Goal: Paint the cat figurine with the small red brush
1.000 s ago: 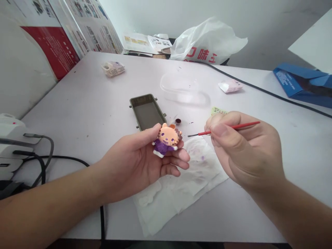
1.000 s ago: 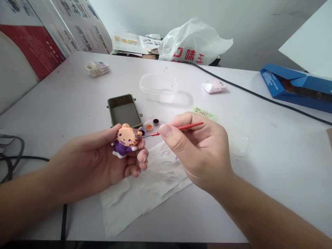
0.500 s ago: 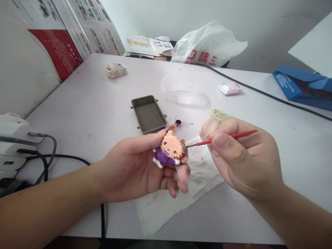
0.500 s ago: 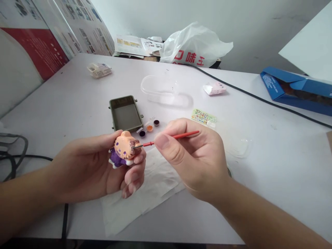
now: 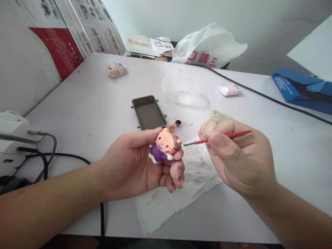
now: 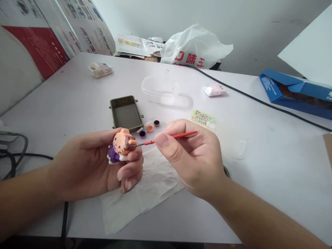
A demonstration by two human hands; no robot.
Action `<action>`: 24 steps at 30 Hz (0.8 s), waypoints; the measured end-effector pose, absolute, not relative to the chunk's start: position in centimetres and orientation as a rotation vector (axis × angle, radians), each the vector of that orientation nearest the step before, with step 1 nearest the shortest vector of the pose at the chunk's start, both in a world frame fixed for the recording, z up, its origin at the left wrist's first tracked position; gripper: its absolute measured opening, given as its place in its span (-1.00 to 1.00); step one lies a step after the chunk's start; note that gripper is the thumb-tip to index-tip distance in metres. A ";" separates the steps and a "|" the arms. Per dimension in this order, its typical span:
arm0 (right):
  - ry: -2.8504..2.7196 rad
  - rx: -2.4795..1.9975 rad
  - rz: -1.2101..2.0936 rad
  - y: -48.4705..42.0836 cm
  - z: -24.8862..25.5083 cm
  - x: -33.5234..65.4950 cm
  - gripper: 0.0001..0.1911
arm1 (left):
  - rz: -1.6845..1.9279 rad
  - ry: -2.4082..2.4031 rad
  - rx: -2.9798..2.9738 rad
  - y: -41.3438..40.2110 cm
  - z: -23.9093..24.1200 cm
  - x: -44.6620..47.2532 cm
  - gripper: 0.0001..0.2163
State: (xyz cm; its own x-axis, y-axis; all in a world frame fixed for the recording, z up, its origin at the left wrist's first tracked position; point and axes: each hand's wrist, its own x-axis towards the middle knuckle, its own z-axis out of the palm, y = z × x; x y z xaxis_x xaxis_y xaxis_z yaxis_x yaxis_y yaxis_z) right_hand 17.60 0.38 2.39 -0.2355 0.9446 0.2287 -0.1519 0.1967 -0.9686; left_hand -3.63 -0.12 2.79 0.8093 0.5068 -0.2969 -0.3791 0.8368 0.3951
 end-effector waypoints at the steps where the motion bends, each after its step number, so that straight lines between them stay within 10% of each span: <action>1: -1.392 -0.817 1.290 0.3 2.4 17.5 -0.88 | 0.481 0.404 0.326 -0.1 2.7 -3.6 -0.55; 24: -1.426 -0.726 1.161 0.5 2.1 17.6 -0.88 | 0.487 0.417 0.346 -0.2 2.4 -3.6 -0.54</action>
